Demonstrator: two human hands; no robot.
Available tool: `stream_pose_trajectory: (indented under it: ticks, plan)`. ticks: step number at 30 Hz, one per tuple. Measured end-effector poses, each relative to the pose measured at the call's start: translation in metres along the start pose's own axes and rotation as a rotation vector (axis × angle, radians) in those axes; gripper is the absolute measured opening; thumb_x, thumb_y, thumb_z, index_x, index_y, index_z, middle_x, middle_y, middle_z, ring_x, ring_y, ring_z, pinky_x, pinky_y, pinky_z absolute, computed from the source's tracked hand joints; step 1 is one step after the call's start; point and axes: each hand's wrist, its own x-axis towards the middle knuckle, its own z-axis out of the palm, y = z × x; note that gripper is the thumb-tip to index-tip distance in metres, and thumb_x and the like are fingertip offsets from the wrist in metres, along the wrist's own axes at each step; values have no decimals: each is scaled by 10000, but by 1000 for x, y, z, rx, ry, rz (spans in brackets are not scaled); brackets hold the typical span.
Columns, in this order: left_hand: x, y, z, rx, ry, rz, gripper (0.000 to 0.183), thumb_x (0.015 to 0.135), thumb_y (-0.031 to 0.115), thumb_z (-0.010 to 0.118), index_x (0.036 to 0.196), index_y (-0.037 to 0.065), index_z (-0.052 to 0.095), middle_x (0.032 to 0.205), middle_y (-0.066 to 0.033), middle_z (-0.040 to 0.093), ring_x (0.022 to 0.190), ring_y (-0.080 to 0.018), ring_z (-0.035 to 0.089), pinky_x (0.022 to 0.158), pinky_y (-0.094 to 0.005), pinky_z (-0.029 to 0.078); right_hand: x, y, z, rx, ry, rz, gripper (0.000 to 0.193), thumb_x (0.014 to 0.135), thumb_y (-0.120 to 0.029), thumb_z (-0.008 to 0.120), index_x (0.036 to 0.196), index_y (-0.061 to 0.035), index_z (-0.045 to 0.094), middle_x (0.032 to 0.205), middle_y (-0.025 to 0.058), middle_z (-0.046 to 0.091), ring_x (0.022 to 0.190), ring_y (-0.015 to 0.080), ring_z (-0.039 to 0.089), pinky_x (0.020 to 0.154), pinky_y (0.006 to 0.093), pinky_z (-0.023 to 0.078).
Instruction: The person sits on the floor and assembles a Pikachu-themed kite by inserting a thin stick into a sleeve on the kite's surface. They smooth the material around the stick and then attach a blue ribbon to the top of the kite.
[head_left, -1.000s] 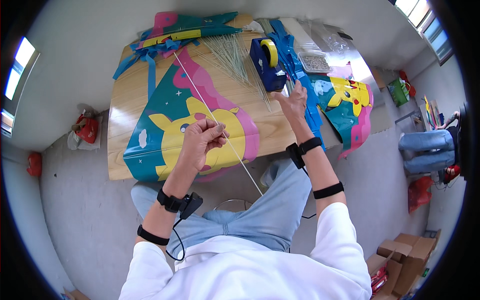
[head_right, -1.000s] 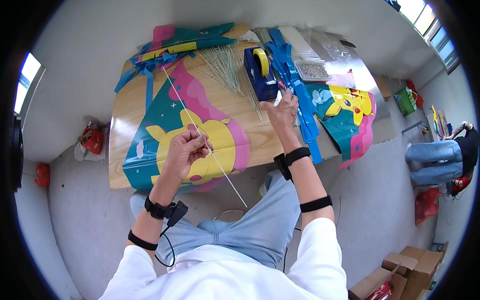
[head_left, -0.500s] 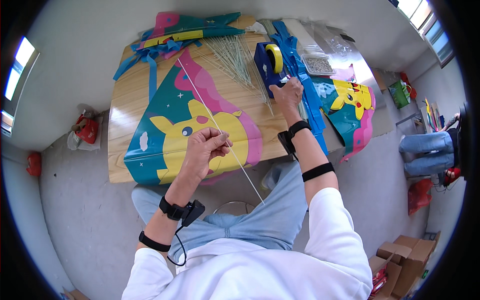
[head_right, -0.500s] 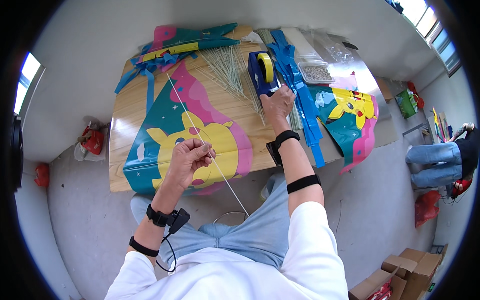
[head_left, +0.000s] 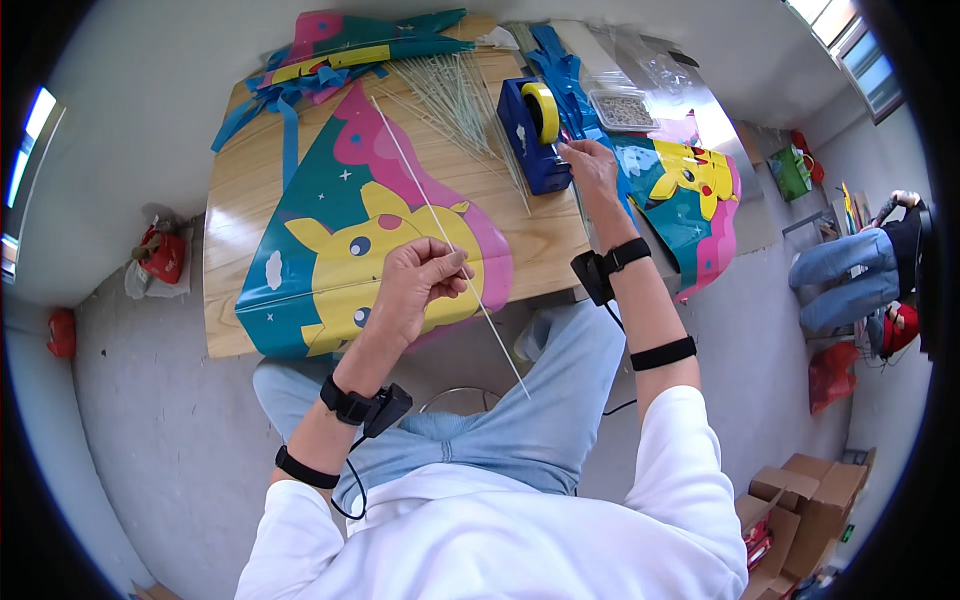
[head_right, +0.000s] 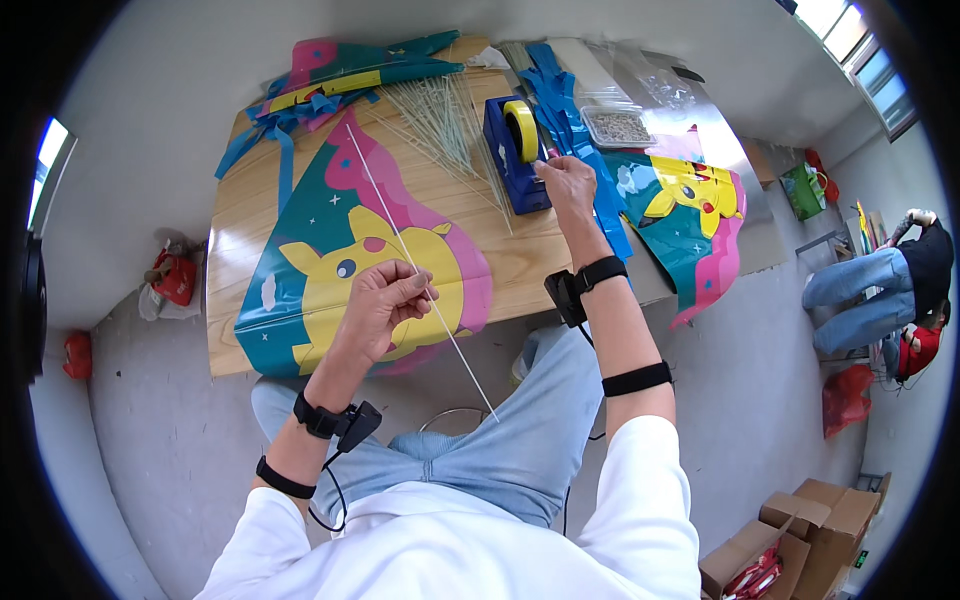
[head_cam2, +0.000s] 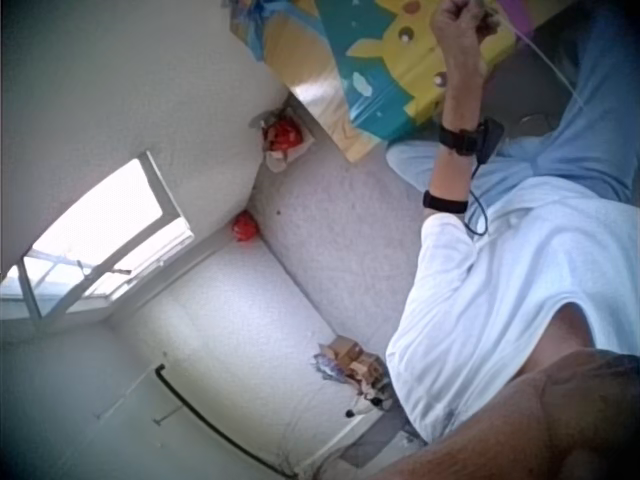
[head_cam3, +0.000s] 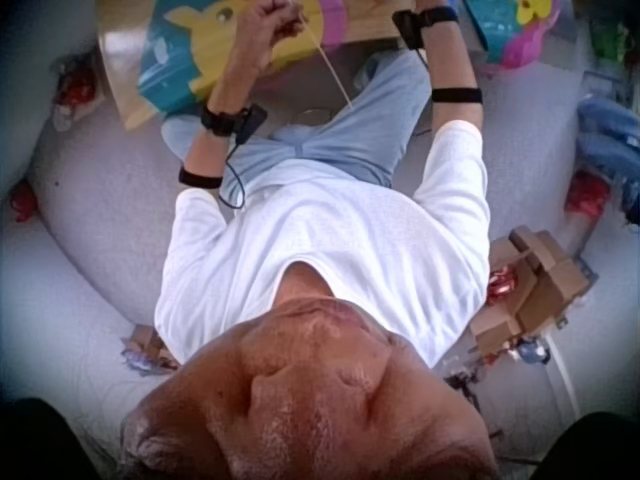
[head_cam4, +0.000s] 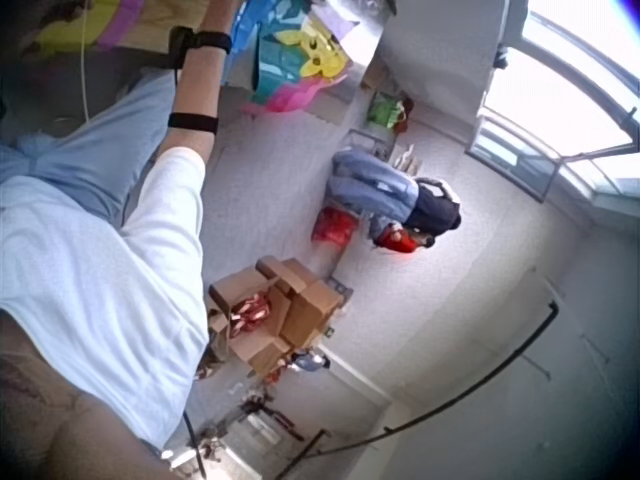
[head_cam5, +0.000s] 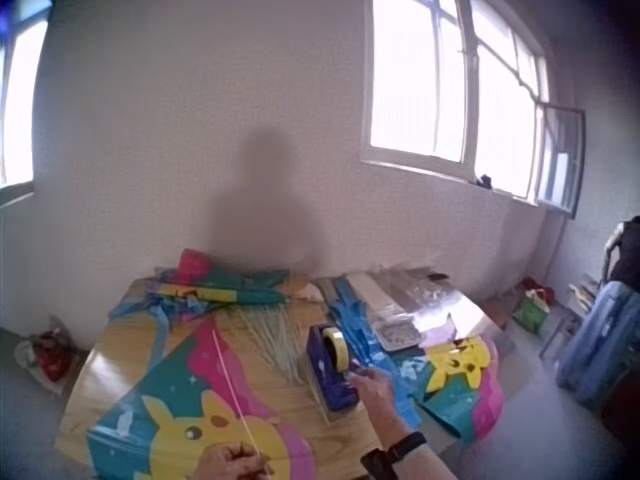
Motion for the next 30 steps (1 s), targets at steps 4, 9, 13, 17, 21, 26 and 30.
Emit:
stream_pose_trajectory:
  ticks: [4, 9, 13, 17, 21, 26, 30]
  plan:
    - [-1, 0, 2, 3, -7, -3, 69, 949, 94, 698, 951, 30, 671, 856, -83, 720, 709, -103, 687, 653, -224, 580, 16, 0, 4, 141, -138, 114, 278, 766, -212, 806, 943, -1, 767, 799, 112, 728, 795, 214, 686, 749, 332, 514]
    - [-1, -1, 1, 2, -12, 1, 76, 950, 95, 698, 959, 25, 670, 857, -86, 718, 707, -104, 686, 653, -225, 580, 12, -1, -4, 366, -218, 230, 151, 798, -147, 786, 885, -35, 738, 774, 41, 684, 707, 144, 609, 698, 312, 490]
    - [-2, -2, 5, 0, -15, -8, 80, 950, 94, 696, 954, 20, 666, 854, -91, 715, 696, -105, 682, 651, -228, 578, -7, -10, -17, 511, -279, 262, 106, 838, -133, 768, 911, -80, 712, 796, -13, 623, 724, 99, 547, 746, 319, 499]
    - [0, -1, 14, 19, -31, -8, 74, 952, 86, 690, 952, 17, 662, 851, -94, 714, 689, -104, 679, 649, -226, 576, -8, -9, -21, 533, -269, 295, 120, 838, -129, 768, 940, -80, 726, 790, -22, 612, 742, 98, 559, 769, 343, 511]
    - [3, -1, 17, 32, -41, -2, 71, 954, 84, 685, 950, 18, 658, 849, -92, 712, 684, -102, 675, 647, -226, 574, -5, -4, -18, 491, -259, 217, 202, 795, -121, 796, 978, -75, 726, 798, -8, 606, 776, 118, 586, 769, 346, 516]
    - [0, -1, 16, 42, -21, -9, 78, 955, 90, 685, 947, 19, 655, 850, -88, 709, 685, -100, 670, 657, -228, 573, -44, 4, 10, -98, 158, -281, 450, 672, -91, 852, 1088, -51, 686, 1065, 103, 595, 946, 250, 614, 852, 364, 523]
    - [1, -3, 9, 32, -15, -19, 81, 955, 95, 687, 949, 21, 655, 853, -86, 707, 688, -100, 668, 659, -223, 567, -44, 3, 19, -54, 182, -261, 579, 621, -79, 872, 1144, -69, 624, 1143, 139, 537, 997, 312, 603, 927, 390, 513]
